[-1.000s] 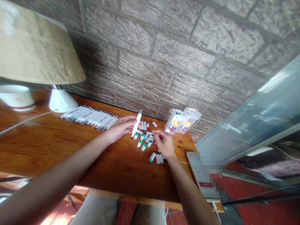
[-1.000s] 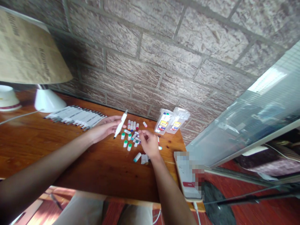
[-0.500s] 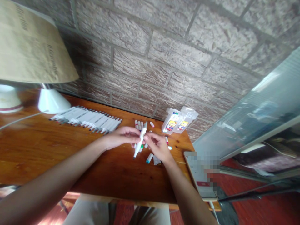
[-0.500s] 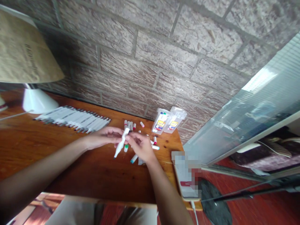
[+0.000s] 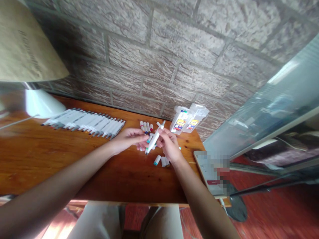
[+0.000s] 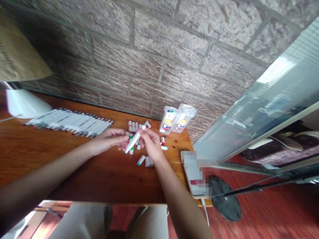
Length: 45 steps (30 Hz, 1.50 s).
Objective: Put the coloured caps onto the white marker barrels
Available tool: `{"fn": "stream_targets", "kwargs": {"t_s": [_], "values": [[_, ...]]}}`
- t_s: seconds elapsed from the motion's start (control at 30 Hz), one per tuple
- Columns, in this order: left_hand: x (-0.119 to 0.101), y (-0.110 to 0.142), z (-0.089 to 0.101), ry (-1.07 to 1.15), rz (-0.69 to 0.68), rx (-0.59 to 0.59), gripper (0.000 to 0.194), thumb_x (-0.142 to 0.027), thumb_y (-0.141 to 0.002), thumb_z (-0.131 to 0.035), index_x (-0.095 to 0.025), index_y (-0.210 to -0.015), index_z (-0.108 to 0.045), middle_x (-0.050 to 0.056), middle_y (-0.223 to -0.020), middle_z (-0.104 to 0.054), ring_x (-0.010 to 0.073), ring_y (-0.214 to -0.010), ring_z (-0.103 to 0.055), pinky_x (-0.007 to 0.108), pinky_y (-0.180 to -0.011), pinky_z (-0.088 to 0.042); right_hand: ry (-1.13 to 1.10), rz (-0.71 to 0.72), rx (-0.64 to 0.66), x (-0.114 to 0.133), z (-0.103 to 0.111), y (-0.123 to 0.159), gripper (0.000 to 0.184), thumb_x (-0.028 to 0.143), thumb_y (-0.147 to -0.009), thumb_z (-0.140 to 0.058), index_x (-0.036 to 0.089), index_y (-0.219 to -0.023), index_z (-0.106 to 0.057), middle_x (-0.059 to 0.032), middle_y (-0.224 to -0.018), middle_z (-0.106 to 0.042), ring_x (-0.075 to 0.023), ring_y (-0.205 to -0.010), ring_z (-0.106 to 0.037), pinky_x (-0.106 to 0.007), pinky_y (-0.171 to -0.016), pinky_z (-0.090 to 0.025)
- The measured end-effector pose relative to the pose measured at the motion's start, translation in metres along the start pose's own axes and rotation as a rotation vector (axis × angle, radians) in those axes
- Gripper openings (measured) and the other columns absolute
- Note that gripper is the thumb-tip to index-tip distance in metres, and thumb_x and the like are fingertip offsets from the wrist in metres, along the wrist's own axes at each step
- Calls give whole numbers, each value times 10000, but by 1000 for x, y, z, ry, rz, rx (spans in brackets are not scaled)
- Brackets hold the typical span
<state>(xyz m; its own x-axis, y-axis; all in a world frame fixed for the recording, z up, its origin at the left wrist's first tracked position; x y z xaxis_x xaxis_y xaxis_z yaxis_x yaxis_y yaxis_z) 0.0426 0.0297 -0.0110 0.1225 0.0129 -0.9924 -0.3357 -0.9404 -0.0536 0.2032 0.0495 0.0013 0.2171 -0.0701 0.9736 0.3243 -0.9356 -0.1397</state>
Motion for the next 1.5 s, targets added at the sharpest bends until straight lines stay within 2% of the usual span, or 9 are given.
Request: {"fn": "stream_targets", "kwargs": {"t_s": [0.2,0.33,0.43,0.57,0.77,0.93,1.1,1.27,1.5], "values": [[-14,8,21,-413,-337,-348,382,-540,-835,-742,-158,-854,-747,68,-756,-753,171,-634,-657,277,-645,-523,-272,-95,-107,2,14,-5,433,543,-669,-847,166,-791,-674,77,-551,-409,-40,-475,-264,-206,-444,-213],[-36,22,12,-925,-727,-504,483,-375,-917,-699,-195,-1357,-613,116,-1229,-728,269,-1176,-647,436,-1067,-481,-377,-170,-80,2,11,-4,448,502,-641,-897,132,-753,-670,80,-551,-400,-21,-483,-241,-190,-440,-189],[-53,19,-9,-1253,-962,-425,722,-330,-915,-706,-206,-1558,-401,197,-1519,-522,349,-1453,-423,540,-1183,-358,-444,-209,-26,-3,4,-4,444,468,-650,-910,118,-723,-648,80,-548,-418,-9,-476,-221,-175,-438,-175],[-60,1,-38,-1404,-1055,-151,682,-217,-943,-639,-253,-1576,-388,183,-1607,-417,352,-1516,-331,553,-1188,-353,-568,-207,28,-4,1,-1,420,399,-651,-928,123,-724,-620,66,-587,-492,1,-483,-237,-143,-444,-187],[-47,1,-48,-1198,-1092,-155,549,-125,-961,-594,-252,-1488,-505,136,-1448,-612,269,-1439,-467,472,-1155,-432,-510,-237,51,0,1,7,439,453,-635,-924,124,-688,-637,57,-562,-517,-11,-486,-330,-154,-458,-234],[-50,12,-20,-986,-1033,-344,320,-165,-994,-574,-203,-1309,-620,101,-1275,-722,214,-1261,-628,405,-1095,-490,-280,-195,1,0,2,6,488,573,-658,-870,117,-794,-766,-6,-665,-652,-14,-456,-367,-202,-447,-201],[-54,13,1,-1039,-941,-515,77,-228,-971,-641,-166,-972,-687,70,-972,-778,183,-909,-714,316,-865,-530,-153,-74,-162,-2,17,0,481,602,-677,-841,136,-743,-744,34,-580,-560,-24,-428,-359,-232,-445,-160],[-50,11,-6,-1000,-883,-453,168,-284,-979,-629,-178,-858,-676,37,-804,-754,163,-757,-698,281,-753,-507,18,-53,-324,-5,33,-3,572,706,-645,-797,147,-700,-688,50,-526,-490,-41,-431,-332,-247,-452,-173],[-36,9,-15,-880,-710,-322,308,-307,-1044,-475,-183,-823,-650,7,-601,-661,146,-586,-638,265,-630,-467,269,118,-189,11,22,4,546,666,-819,-683,135,-694,-675,24,-577,-519,-67,-544,-415,-241,-529,-301]]}}
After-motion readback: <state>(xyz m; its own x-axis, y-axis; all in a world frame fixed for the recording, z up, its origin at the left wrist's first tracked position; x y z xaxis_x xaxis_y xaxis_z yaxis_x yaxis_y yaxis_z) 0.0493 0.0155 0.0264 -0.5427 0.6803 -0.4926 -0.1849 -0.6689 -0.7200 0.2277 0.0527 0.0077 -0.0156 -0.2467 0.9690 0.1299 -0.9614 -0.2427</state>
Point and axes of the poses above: each hand's wrist, its own y-axis away from the middle knuckle, its own z-axis out of the back of the hand, x = y × z, the point moved 5 cm from there along -y, towards the middle knuckle
